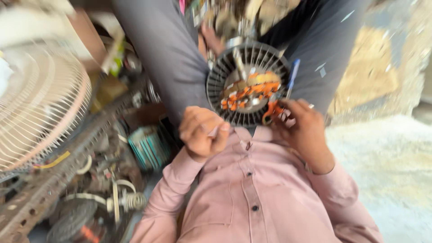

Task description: The person is repairing an electric motor rotor by hand. They use scissors to cut and insert small white insulating pieces into the slots of the copper-wound rotor, repeating this process for multiple slots.

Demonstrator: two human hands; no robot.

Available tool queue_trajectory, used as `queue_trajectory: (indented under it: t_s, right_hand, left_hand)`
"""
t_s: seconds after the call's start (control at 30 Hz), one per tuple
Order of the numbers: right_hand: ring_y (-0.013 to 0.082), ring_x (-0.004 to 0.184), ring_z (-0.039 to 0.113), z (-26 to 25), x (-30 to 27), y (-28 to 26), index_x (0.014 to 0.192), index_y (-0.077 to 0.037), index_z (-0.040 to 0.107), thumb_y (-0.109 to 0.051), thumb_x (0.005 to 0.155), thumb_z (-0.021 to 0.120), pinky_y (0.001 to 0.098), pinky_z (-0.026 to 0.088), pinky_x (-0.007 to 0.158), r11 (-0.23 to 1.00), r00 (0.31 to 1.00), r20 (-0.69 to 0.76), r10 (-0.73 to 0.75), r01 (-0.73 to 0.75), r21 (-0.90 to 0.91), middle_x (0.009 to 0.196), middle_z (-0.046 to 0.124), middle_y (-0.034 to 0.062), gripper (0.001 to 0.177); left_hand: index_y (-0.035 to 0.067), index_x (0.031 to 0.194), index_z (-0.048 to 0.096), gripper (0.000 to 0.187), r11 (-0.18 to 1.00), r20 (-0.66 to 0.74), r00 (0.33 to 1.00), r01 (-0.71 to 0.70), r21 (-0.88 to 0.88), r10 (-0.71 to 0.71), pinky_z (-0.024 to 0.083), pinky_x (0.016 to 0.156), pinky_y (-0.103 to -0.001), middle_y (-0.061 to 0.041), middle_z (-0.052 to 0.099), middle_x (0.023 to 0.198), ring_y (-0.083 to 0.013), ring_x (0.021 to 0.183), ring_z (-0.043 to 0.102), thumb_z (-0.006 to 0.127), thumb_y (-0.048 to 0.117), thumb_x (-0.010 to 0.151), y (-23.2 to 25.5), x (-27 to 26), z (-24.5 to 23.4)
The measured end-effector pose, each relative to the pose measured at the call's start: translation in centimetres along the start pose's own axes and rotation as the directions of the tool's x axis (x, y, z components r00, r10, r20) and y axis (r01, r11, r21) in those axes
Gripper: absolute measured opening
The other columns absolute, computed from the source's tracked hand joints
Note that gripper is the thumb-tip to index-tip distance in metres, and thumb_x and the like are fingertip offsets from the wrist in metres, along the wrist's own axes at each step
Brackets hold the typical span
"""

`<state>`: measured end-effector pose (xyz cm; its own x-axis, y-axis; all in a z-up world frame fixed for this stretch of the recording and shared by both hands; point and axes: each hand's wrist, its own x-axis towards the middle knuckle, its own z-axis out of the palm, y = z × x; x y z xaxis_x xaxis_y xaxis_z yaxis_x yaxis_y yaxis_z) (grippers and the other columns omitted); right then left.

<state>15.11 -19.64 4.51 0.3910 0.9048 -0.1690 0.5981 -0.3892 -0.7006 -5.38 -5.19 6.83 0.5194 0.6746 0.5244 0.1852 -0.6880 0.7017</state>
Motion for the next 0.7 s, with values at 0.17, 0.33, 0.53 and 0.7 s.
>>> queue_trajectory:
  t_s: [0.17,0.33,0.53,0.7]
  right_hand:
    - [0.0369,0.092,0.066,-1.1,-1.0,-1.6,0.118,-0.007,0.068,-0.009,0.079,0.078,0.043,0.055,0.076,0.995,0.992,-0.09,-0.094,0.097,0.029,0.108,0.066,0.0149,0.04]
    - [0.0365,0.09,0.066,-1.1,-0.9,-2.7,0.115,-0.006,0.067,-0.016,0.075,0.083,0.0446,0.054,0.073,1.0,0.999,-0.044,0.011,-0.012,-0.029,0.103,0.065,0.013,0.044]
    - [0.0338,0.091,0.067,-1.3,-0.1,-1.9,0.115,-0.01,0.068,-0.014,0.075,0.079,0.0434,0.055,0.075,0.999,0.998,-0.039,0.052,-0.052,-0.003,0.104,0.067,0.0094,0.042]
    - [0.0335,0.095,0.066,-1.3,-0.1,-1.3,0.116,-0.012,0.069,-0.014,0.073,0.08,0.0439,0.055,0.075,0.997,0.998,-0.033,0.053,-0.054,-0.049,0.106,0.066,0.009,0.044]
  left_hand:
    - [0.004,0.098,0.07,0.007,0.983,0.209,0.977,0.005,0.183,-0.044,0.051,0.074,-0.045,-0.012,0.066,0.086,-0.0341,0.082,0.067,0.074,0.009,0.096,-3.3,10.4,0.0]
    - [0.003,0.094,0.069,0.012,0.899,0.454,0.868,-0.019,0.438,-0.203,0.055,0.067,-0.042,-0.009,0.069,0.102,-0.0296,0.08,0.069,0.073,0.014,0.089,-15.2,19.3,5.8]
    - [0.004,0.108,0.07,0.023,0.583,0.459,0.888,-0.389,0.713,0.031,0.057,0.077,-0.037,-0.011,0.071,0.105,-0.0251,0.102,0.065,0.069,0.006,0.085,-23.8,21.2,15.9]
    - [0.002,0.112,0.07,0.023,0.409,0.57,0.803,-0.467,0.784,-0.174,0.055,0.081,-0.041,-0.013,0.072,0.102,-0.0271,0.103,0.065,0.071,0.008,0.09,-27.9,23.9,18.5]
